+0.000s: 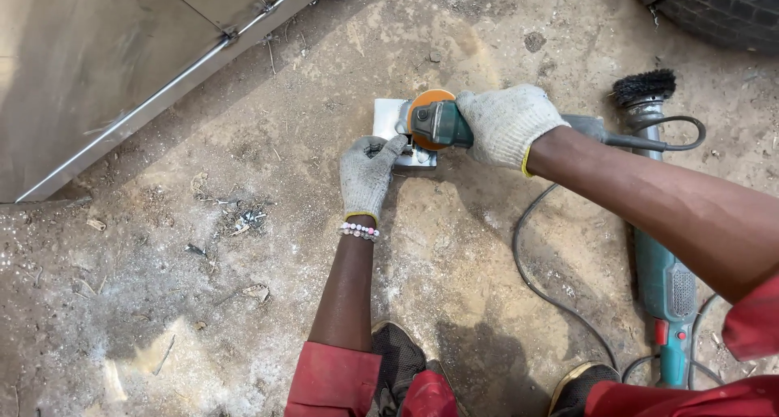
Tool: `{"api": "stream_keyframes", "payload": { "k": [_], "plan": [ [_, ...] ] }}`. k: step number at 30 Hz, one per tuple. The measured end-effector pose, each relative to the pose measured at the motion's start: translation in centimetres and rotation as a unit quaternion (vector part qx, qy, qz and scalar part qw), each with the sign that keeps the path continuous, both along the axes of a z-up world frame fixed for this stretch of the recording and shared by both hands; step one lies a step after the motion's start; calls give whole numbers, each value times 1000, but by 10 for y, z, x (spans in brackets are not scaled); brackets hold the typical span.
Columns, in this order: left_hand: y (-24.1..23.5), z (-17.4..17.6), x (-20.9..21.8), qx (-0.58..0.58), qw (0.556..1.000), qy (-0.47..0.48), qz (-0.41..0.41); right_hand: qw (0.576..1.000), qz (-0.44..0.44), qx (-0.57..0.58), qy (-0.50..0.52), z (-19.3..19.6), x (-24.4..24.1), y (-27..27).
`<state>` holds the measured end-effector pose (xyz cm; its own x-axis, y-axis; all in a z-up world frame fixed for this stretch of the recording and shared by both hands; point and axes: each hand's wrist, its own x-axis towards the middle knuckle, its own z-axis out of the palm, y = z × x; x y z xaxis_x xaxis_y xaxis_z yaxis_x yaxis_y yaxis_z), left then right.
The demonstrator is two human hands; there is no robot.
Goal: Polishing the surfaces of a small metal component using a handheld angle grinder
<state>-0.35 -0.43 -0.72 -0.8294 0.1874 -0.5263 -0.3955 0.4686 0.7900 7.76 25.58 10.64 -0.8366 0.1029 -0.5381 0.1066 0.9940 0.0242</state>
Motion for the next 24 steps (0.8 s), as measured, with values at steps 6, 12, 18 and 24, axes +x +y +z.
{"api": "stream_keyframes", "payload": {
  "k": [6,12,18,24],
  "plan": [
    [-2,-8,-5,-15,1000,17,-18,999,-22,-8,-29,7,19,-9],
    [-3,-1,-2,-20,1000,18,-14,999,-17,-32,-39,-2,28,-8],
    [-1,8,4,-14,999,26,-12,998,-67,-8,12,-14,-2,17],
    [6,6,4,0,1000,24,-15,991,-127,-4,44,-25,-19,49]
  ]
}}
